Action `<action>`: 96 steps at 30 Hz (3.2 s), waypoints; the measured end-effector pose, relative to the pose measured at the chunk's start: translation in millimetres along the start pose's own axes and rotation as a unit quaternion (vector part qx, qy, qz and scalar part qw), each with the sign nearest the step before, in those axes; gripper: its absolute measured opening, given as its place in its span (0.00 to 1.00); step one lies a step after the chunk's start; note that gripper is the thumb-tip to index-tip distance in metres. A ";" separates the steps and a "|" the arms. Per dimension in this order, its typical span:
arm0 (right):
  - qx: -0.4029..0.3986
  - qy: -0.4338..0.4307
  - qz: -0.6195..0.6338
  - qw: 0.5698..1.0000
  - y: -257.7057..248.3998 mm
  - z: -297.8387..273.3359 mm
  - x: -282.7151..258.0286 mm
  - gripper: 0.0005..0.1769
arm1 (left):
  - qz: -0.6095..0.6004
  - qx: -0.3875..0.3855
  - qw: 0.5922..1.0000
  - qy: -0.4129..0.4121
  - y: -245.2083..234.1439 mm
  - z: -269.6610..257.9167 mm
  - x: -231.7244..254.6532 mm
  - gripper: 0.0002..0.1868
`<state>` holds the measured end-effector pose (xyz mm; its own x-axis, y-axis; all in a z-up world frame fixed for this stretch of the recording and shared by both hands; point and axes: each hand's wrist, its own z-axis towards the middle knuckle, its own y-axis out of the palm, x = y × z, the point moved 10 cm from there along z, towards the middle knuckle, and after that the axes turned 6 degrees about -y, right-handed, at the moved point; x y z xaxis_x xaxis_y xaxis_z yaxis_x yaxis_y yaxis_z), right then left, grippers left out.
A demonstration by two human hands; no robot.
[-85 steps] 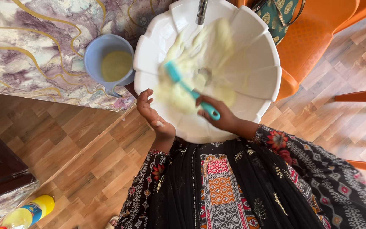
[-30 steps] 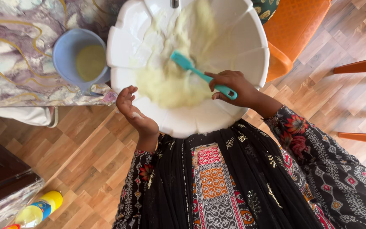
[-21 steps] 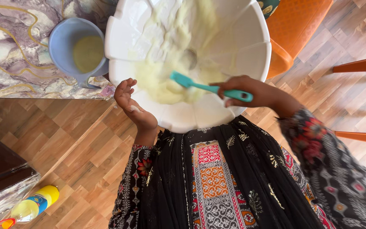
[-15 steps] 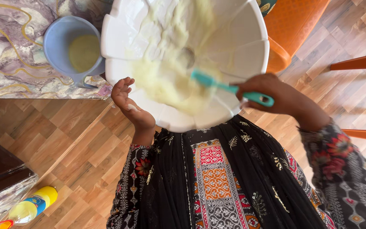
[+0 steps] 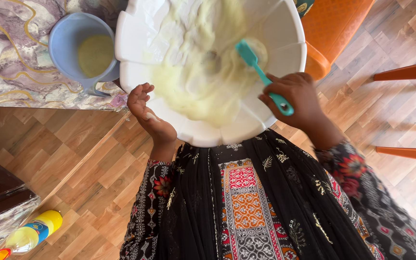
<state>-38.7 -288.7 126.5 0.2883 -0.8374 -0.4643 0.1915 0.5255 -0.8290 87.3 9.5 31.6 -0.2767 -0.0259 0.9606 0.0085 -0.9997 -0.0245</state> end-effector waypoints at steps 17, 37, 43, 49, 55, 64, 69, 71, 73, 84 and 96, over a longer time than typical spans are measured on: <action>-0.028 0.084 0.090 0.992 29.9 1.7 8.6 0.08 | 0.012 -0.005 1.000 -0.006 3.4 3.0 0.5 0.37; 0.036 0.057 -0.115 0.991 40.0 15.1 30.5 0.09 | 0.068 -0.109 0.992 0.012 22.8 1.8 8.7 0.33; -0.049 0.025 0.093 0.994 83.4 23.8 24.7 0.11 | 0.058 -0.089 0.994 0.020 18.5 2.6 10.8 0.33; 0.054 0.091 -0.108 0.988 36.0 47.5 65.4 0.10 | 0.060 -0.058 0.996 0.016 13.8 2.6 10.1 0.34; -0.097 -0.046 0.065 0.992 67.9 44.7 50.4 0.10 | 0.067 -0.004 0.998 0.000 4.0 1.5 1.8 0.35; -0.100 -0.076 0.178 0.976 59.3 58.3 65.5 0.10 | 0.019 0.073 0.997 -0.001 -7.5 -0.1 2.4 0.33; -0.012 -0.084 0.021 0.996 39.4 70.8 75.4 0.08 | 0.049 0.064 0.997 0.014 -2.9 0.6 8.8 0.29; 0.034 -0.083 0.016 0.996 36.1 70.6 81.9 0.09 | 0.058 0.067 0.996 0.009 -0.5 0.0 10.6 0.28; 0.022 -0.081 0.112 0.990 43.7 70.4 89.6 0.09 | 0.067 0.077 0.995 0.002 0.1 -0.8 14.0 0.27; -0.016 -0.146 0.130 0.980 54.8 96.9 75.6 0.08 | 0.062 0.102 0.993 0.018 2.2 -4.8 21.8 0.25; -0.049 -0.266 0.129 0.954 75.0 119.7 54.3 0.11 | 0.056 0.059 0.997 0.008 10.0 -2.1 21.5 0.25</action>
<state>103.6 -276.9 76.5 0.7544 -0.4733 -0.4549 -0.0317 0.6659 -0.7454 79.4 -1.1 51.5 -0.2837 -0.1391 0.9488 0.1533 -0.9833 -0.0983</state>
